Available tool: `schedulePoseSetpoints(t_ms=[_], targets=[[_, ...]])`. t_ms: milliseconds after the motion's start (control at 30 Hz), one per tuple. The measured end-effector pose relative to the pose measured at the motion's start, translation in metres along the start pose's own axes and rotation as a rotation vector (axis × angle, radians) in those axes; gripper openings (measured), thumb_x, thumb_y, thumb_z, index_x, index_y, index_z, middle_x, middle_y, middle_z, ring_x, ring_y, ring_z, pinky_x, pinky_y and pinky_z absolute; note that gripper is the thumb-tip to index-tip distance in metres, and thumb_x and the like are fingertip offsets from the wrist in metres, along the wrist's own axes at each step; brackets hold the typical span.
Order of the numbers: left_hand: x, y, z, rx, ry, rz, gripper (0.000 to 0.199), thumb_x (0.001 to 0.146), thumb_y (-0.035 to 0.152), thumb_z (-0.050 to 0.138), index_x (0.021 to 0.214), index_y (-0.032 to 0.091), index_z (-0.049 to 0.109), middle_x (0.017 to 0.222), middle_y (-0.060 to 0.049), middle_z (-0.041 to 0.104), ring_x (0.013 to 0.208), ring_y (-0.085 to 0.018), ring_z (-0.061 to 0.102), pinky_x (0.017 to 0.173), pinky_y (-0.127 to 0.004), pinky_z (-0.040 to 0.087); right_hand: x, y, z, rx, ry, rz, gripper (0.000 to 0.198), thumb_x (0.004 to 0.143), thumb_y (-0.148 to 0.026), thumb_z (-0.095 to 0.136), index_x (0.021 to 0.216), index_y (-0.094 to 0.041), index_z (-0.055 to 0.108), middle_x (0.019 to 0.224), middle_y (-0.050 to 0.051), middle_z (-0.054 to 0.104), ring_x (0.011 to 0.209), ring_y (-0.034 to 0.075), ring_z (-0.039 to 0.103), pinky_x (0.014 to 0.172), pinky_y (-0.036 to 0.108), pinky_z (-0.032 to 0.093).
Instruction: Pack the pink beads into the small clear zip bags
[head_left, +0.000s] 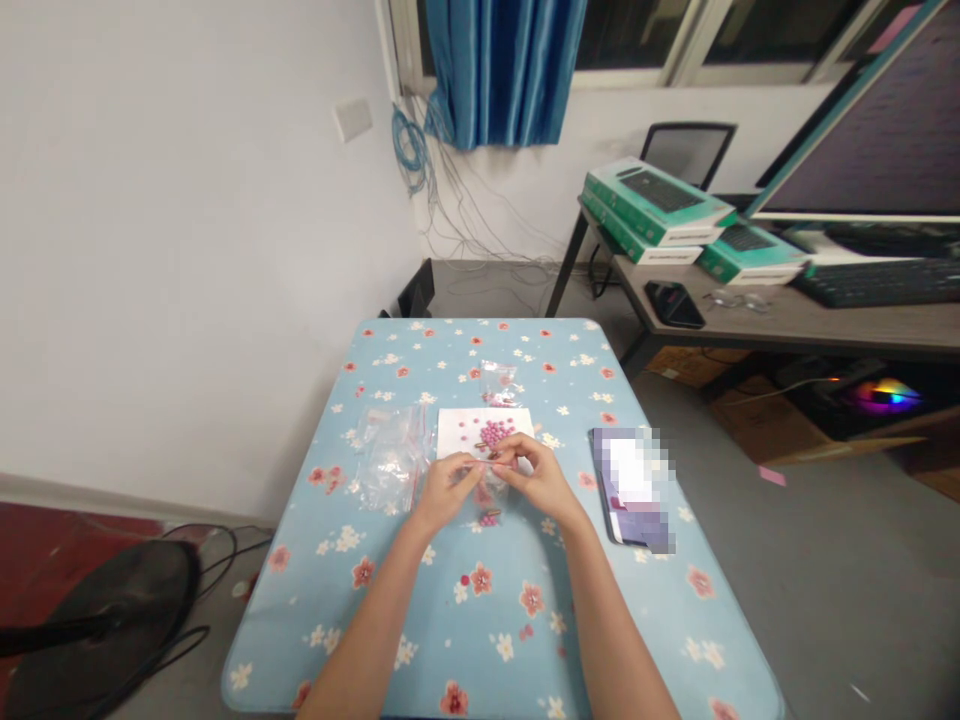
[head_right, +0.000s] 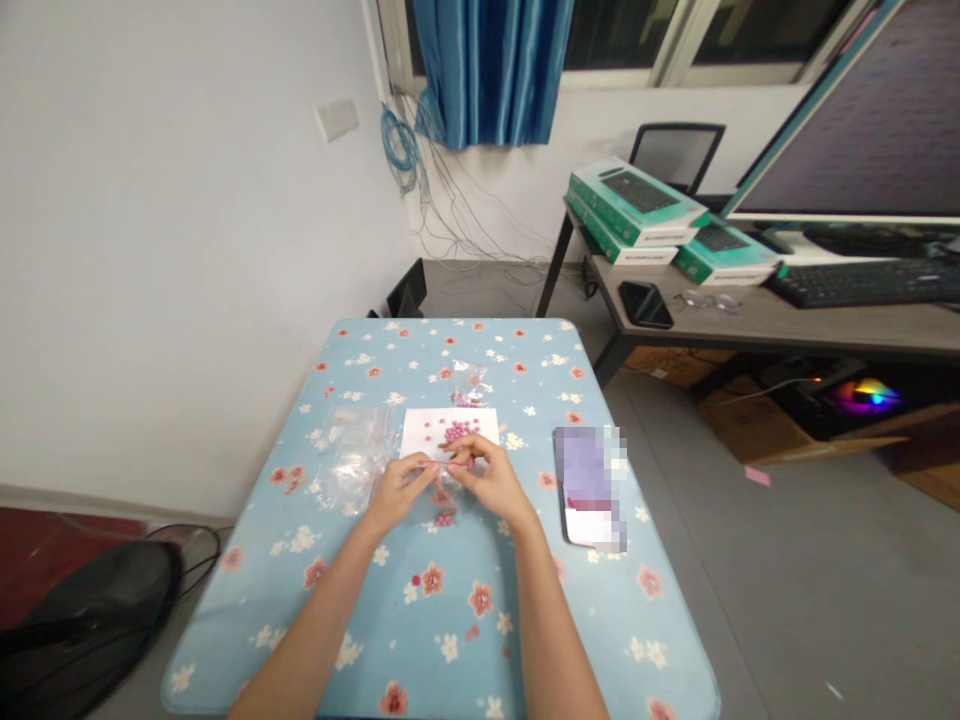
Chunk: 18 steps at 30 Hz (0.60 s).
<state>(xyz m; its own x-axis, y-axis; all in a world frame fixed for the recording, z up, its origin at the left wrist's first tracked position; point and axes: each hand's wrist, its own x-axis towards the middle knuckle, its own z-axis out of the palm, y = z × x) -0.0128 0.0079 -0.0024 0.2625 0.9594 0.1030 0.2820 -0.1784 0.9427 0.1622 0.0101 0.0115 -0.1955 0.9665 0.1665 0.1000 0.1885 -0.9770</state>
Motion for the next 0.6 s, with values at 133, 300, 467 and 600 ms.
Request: schedulePoseSetpoints(t_ms=[133,300,467,600], targets=[[-0.0006,-0.0005,0.0000,-0.045,-0.017,-0.002,0.033,0.086,0.037,0.049,0.063,0.016,0.060,0.062,-0.003,0.063,0.063,-0.016,0.058,0.064,-0.026,0.043,0.0004,-0.0003,-0.0005,0.007,-0.001,0.020,0.019,0.073,-0.027,0.070,0.089,-0.020,0.063,0.067,-0.001,0.061,0.064,0.015,0.055,0.062,0.028,0.041],[0.0000,0.0000,0.0002,0.010,0.035,0.027,0.030,0.084,0.036,0.051,0.063,0.017,0.059,0.063,-0.002,0.063,0.064,-0.016,0.058,0.065,-0.026,0.043,0.0007,-0.0034,-0.0022,0.022,-0.007,0.037,0.020,0.074,-0.027,0.068,0.092,-0.019,0.061,0.077,0.002,0.066,0.073,0.017,0.061,0.072,0.032,0.046],[-0.0002,0.0027,0.0000,0.045,-0.025,0.023,0.030,0.084,0.037,0.052,0.062,0.017,0.060,0.063,-0.003,0.064,0.067,-0.017,0.059,0.068,-0.027,0.044,-0.0005,-0.0026,-0.0022,0.035,-0.063,0.036,0.022,0.074,-0.027,0.068,0.095,-0.020,0.061,0.076,0.001,0.067,0.072,0.016,0.061,0.076,0.032,0.047],[-0.0006,0.0033,0.0004,0.017,-0.067,0.001,0.034,0.085,0.039,0.052,0.061,0.017,0.061,0.062,-0.002,0.062,0.065,-0.016,0.058,0.064,-0.026,0.044,-0.0014,0.0001,-0.0008,0.012,-0.091,0.045,0.021,0.075,-0.029,0.068,0.092,-0.020,0.061,0.069,-0.001,0.065,0.067,0.015,0.059,0.074,0.032,0.046]])
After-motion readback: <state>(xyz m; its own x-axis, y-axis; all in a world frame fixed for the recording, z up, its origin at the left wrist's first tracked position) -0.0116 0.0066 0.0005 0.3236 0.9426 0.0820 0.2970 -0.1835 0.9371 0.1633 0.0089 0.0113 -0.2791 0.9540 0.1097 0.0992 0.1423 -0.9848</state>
